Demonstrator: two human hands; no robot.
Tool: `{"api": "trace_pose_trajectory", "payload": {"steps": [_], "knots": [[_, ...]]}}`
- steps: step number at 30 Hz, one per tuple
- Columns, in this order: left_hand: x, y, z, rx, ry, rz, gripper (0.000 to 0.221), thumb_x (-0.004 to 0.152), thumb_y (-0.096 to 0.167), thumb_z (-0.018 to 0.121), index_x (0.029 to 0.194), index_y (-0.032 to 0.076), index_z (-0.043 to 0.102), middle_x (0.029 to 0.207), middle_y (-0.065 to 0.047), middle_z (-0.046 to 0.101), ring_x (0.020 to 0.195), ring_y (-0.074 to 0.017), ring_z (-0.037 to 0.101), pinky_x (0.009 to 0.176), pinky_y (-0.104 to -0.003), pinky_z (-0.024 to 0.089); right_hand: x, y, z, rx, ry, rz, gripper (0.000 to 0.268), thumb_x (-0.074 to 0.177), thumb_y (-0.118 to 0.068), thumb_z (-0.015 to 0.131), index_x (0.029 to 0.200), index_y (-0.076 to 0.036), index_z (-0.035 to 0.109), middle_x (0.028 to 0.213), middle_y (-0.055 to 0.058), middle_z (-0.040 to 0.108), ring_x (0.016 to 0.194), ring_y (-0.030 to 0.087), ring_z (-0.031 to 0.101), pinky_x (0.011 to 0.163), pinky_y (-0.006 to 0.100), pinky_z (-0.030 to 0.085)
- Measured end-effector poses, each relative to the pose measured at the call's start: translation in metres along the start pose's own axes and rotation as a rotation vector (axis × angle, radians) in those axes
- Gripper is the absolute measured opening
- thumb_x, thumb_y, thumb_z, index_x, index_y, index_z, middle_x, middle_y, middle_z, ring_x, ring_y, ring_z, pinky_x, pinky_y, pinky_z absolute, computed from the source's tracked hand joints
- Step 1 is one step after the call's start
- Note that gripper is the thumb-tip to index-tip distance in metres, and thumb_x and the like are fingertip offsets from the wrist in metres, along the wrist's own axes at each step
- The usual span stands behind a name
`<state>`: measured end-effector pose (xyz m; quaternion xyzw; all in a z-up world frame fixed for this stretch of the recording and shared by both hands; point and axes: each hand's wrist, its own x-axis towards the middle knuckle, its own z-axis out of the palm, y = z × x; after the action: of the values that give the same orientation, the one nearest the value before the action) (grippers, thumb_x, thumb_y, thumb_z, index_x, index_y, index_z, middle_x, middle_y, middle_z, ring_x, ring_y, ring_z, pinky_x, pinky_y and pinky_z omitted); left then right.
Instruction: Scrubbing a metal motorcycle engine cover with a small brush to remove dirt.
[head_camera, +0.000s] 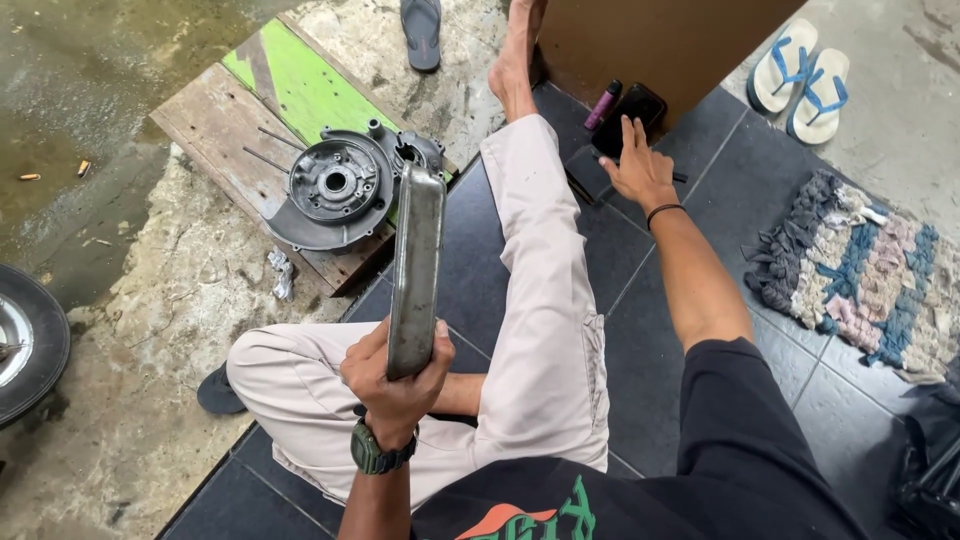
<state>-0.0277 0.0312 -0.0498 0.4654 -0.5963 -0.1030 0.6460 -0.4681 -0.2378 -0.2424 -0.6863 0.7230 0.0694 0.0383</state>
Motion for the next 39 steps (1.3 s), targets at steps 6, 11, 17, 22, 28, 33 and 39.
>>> {"api": "trace_pose_trajectory", "payload": {"steps": [6,11,17,22,28,33,39], "knots": [[-0.001,-0.005,-0.001,0.028,0.005,0.012,0.013,0.074,0.004,0.082,0.065,0.001,0.074,0.064,-0.015,0.067,0.046,-0.0369,0.063,0.044,-0.03,0.046,-0.033,-0.067,-0.047,0.361,0.472,-0.13,0.04,0.111,-0.046,0.052,0.133,-0.012,0.051,0.114,0.012,0.064,0.068,0.031,0.07,0.053,0.041,0.054],[-0.001,-0.005,0.004,0.036,-0.037,-0.032,0.016,0.077,0.005,0.08,0.068,-0.003,0.07,0.067,-0.014,0.069,0.048,-0.036,0.064,0.046,-0.032,0.046,-0.117,-0.156,-0.132,0.715,0.615,-0.307,0.027,0.105,-0.044,0.061,0.118,-0.02,0.061,0.091,0.009,0.069,0.081,0.033,0.07,0.067,0.044,0.055],[-0.005,-0.007,0.002,0.017,-0.067,-0.042,0.017,0.08,0.009,0.083,0.072,-0.001,0.073,0.074,-0.014,0.073,0.053,-0.034,0.067,0.05,-0.029,0.049,-0.218,-0.224,-0.212,0.894,0.63,-0.621,0.013,0.097,-0.028,0.073,0.1,-0.015,0.073,0.066,-0.001,0.063,0.053,0.016,0.058,0.053,0.025,0.05],[-0.008,-0.013,-0.008,0.043,-0.056,0.003,0.014,0.081,0.007,0.082,0.073,-0.002,0.075,0.077,-0.014,0.075,0.054,-0.0333,0.067,0.052,-0.029,0.051,-0.272,-0.24,-0.248,0.718,0.599,-0.708,0.004,0.096,-0.018,0.073,0.096,-0.014,0.072,0.072,-0.002,0.063,0.057,0.016,0.066,0.052,0.027,0.052],[-0.002,-0.011,-0.018,0.075,-0.09,0.067,0.008,0.079,0.005,0.082,0.078,-0.002,0.077,0.084,-0.014,0.077,0.062,-0.0351,0.071,0.057,-0.032,0.054,-0.292,-0.243,-0.261,0.562,0.57,-0.824,0.003,0.095,-0.021,0.072,0.095,-0.019,0.07,0.074,-0.005,0.058,0.054,0.019,0.065,0.053,0.028,0.053],[-0.008,-0.02,-0.02,0.055,-0.081,0.107,0.008,0.08,0.012,0.082,0.08,0.005,0.078,0.09,-0.009,0.079,0.065,-0.0339,0.071,0.061,-0.032,0.057,-0.314,-0.258,-0.264,0.51,0.544,-0.901,0.014,0.097,-0.015,0.067,0.083,-0.018,0.063,0.071,-0.003,0.053,0.05,0.02,0.062,0.049,0.028,0.051],[0.001,-0.002,-0.023,0.093,-0.126,0.136,0.01,0.081,0.006,0.077,0.074,0.0,0.074,0.088,-0.009,0.078,0.061,-0.0323,0.07,0.059,-0.033,0.057,-0.296,-0.251,-0.274,0.422,0.624,-0.83,0.011,0.1,-0.018,0.068,0.09,-0.018,0.062,0.072,-0.003,0.049,0.043,0.018,0.057,0.047,0.026,0.048]]}}
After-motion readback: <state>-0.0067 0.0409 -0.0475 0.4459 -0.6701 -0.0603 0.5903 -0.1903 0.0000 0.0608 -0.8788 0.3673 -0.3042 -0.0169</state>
